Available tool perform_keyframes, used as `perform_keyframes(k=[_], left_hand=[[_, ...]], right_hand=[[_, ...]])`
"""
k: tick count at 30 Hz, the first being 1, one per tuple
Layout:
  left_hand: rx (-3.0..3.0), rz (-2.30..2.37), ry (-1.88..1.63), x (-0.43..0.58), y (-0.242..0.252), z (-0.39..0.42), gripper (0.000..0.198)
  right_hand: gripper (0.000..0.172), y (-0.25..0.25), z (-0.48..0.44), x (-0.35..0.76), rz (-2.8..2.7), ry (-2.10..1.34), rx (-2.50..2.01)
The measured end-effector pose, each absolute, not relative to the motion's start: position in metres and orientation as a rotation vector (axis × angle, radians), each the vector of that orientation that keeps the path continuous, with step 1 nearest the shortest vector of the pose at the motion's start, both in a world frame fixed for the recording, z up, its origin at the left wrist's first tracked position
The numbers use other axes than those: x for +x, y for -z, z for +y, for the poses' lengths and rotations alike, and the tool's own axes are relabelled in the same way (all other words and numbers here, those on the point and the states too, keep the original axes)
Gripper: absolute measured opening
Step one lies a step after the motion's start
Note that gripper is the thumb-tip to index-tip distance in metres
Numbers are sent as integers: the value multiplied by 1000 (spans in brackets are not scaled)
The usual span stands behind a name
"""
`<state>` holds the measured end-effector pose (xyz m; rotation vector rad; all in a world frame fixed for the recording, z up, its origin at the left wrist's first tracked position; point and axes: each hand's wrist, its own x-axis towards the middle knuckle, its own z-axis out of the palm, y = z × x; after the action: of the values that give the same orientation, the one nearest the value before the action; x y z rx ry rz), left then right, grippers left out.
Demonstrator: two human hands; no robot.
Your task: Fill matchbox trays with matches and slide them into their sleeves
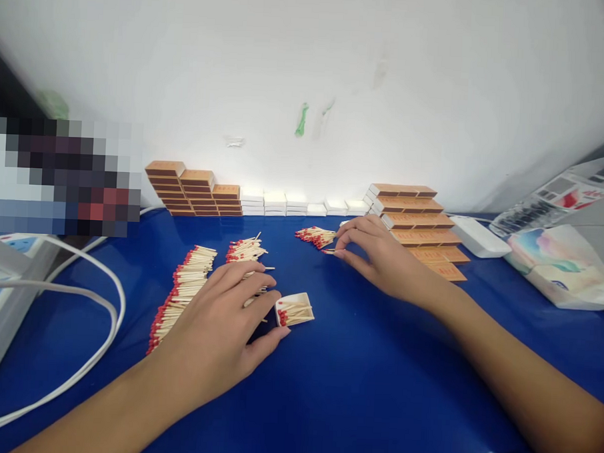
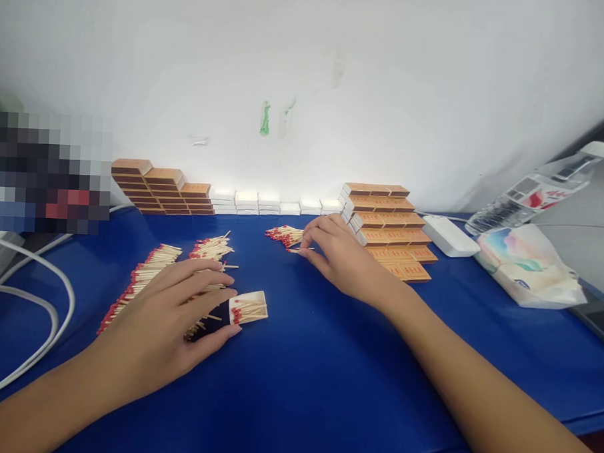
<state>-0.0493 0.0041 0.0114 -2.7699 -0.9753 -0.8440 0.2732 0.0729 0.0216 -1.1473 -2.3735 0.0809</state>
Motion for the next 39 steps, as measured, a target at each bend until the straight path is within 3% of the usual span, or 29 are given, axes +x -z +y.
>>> perform_keyframes(k=[11, 20, 29, 39], left_hand=[[-2782, -975, 855, -46, -11, 3, 20], [-2780, -974, 851, -47, -11, 5, 20], [-2760, -959, 855, -48, -12, 3, 22], [-2749, -956, 851, -49, -12, 4, 23]], right_hand=[[12, -38, 15, 208, -2513, -159, -894], [17, -26, 72, 277, -2355, 98, -1188], [26, -6, 94, 294, -2460, 32, -1228], [13, -8, 90, 287, -2452, 0, -1197]])
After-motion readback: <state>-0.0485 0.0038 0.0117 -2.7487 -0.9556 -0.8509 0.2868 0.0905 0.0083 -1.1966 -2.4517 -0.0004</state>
